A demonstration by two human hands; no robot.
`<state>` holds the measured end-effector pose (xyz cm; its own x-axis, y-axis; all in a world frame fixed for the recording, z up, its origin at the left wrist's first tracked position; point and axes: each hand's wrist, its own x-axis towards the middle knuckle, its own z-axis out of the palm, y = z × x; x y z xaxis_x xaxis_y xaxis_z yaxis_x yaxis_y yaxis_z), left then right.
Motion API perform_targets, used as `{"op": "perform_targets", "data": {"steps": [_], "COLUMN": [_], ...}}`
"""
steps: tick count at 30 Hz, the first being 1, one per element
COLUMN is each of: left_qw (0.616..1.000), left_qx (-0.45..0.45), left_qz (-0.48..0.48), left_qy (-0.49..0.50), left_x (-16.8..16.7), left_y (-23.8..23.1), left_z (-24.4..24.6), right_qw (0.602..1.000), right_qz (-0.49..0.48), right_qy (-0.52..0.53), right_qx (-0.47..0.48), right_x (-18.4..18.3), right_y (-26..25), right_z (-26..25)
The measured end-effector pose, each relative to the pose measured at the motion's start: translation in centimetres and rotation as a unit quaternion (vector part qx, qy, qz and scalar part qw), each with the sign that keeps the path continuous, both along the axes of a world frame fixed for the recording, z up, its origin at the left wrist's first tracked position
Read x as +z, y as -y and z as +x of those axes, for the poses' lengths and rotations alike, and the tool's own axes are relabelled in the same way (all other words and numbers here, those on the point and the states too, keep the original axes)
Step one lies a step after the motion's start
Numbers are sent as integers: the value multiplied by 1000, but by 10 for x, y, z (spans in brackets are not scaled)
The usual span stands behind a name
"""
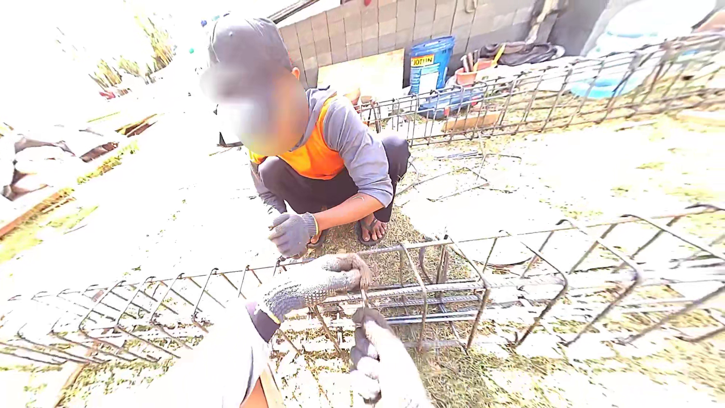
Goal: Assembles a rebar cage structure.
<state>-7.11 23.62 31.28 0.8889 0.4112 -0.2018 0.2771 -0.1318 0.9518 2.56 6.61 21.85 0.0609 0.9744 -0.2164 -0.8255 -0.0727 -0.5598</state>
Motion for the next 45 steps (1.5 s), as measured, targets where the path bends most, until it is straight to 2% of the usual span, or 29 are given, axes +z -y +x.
{"op": "perform_targets", "data": {"steps": [2,5,7,11,13,16,18,20,23,27,29,33,38,45], "left_qw": [997,978,951,880,849,813,803,817,869,914,924,930,943,975], "left_qx": [-66,-120,-82,13,14,-14,-26,-39,-68,-14,25,83,147,141], "left_qz": [10,154,278,432,465,463,458,448,385,299,272,243,229,143], "left_qy": [-27,-68,-110,-195,-252,-352,-380,-361,-304,-275,-269,-262,-194,-96], "left_x": [-11,-19,-25,-35,-40,-39,-37,-41,-47,-51,-47,-47,-57,-66], "left_y": [-7,-11,-19,-35,-36,-22,-15,-14,-20,-17,-13,-9,-7,-1], "left_z": [-2,-1,-5,-8,-2,10,16,19,18,19,22,25,24,21], "right_qw": [998,995,998,990,984,991,993,991,991,988,989,990,986,985], "right_qz": [11,-16,-50,-139,-176,-116,-64,-30,-10,-74,-53,-73,-39,-44], "right_qy": [-54,-97,-44,30,14,-38,-80,-111,-114,-114,-118,-83,-115,-128], "right_qx": [-10,-5,-1,-12,-30,-54,-62,-63,-63,-76,-76,-90,-112,-104], "right_x": [-20,-45,-60,-105,-114,-110,-100,-90,-81,-66,-74,-69,-76,-75], "right_y": [11,21,27,26,12,-15,-32,-39,-37,-33,-34,-40,-46,-44], "right_z": [-13,-20,-22,-28,-27,-25,-24,-22,-20,-18,-20,-20,-25,-23]}}
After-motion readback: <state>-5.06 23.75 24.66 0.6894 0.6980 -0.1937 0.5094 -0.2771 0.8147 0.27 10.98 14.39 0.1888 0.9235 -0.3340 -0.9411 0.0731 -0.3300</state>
